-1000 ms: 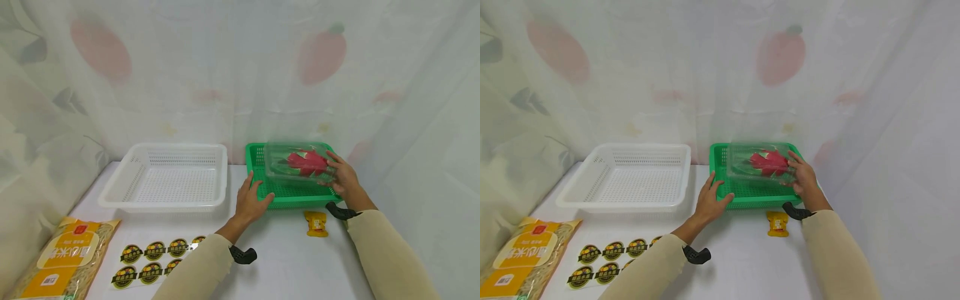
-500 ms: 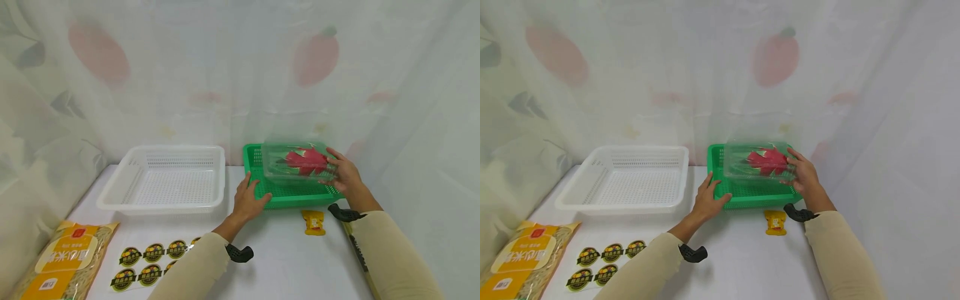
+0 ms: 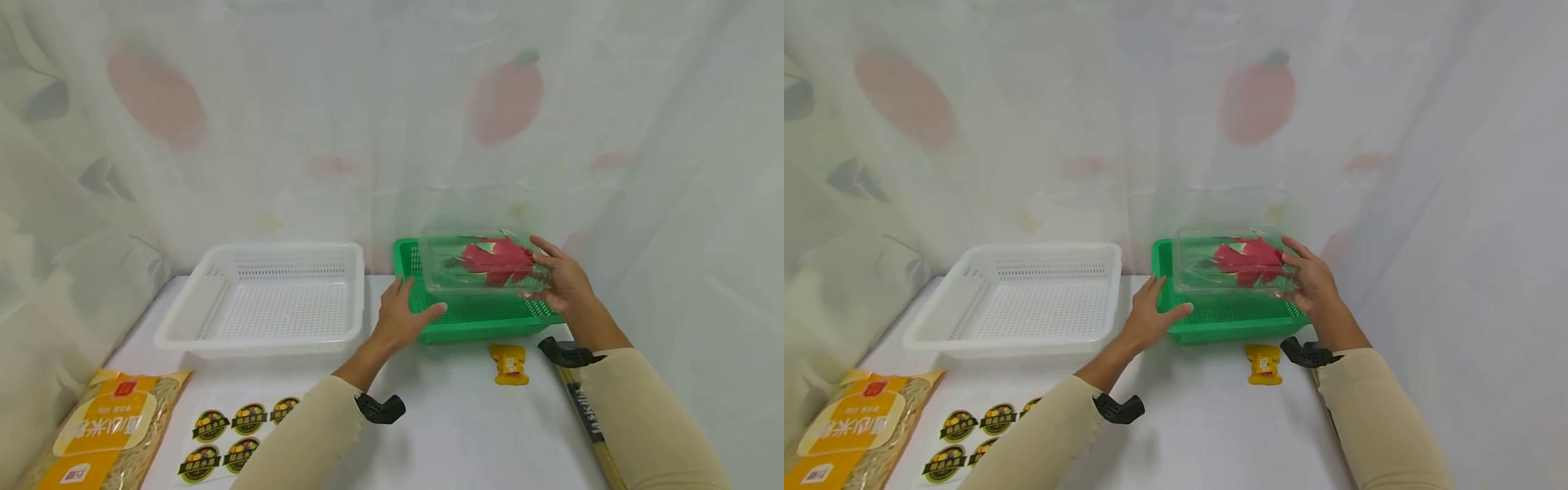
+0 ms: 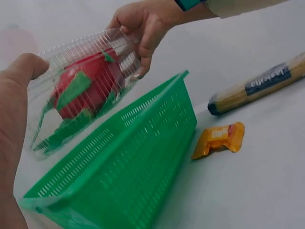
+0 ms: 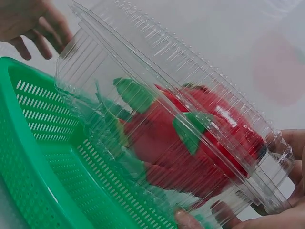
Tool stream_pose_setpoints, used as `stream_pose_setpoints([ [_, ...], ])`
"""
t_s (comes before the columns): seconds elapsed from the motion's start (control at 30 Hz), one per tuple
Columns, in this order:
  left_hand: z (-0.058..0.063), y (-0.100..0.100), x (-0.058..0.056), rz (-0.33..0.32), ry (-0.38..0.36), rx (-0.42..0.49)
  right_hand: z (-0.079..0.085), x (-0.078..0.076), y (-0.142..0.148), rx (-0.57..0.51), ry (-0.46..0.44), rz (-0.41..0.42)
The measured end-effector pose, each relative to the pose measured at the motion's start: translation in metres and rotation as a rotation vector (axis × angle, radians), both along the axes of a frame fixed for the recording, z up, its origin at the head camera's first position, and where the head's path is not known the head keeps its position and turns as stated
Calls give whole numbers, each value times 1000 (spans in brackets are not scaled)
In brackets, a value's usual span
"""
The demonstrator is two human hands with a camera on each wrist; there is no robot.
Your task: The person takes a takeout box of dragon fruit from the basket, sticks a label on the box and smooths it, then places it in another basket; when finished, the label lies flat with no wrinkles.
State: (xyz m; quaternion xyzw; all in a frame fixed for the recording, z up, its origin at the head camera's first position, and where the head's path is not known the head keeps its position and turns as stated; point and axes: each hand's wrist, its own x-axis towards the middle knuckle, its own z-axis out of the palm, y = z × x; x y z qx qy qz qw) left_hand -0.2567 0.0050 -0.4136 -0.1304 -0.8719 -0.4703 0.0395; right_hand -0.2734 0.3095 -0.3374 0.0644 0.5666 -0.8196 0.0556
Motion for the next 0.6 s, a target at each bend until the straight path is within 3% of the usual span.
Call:
stream_pose_setpoints([
  [0.13, 15, -1, 2, -12, -53, 150, 4, 4, -2, -1, 9, 4],
  [0.3, 32, -1, 1, -3, -240, 445, 10, 10, -7, 19, 30, 15],
  [0.43, 41, -1, -2, -49, -350, 638, 13, 14, -11, 32, 44, 30],
  [0.6, 48, -1, -5, -92, -440, 795, 15, 19, -16, 45, 56, 46],
])
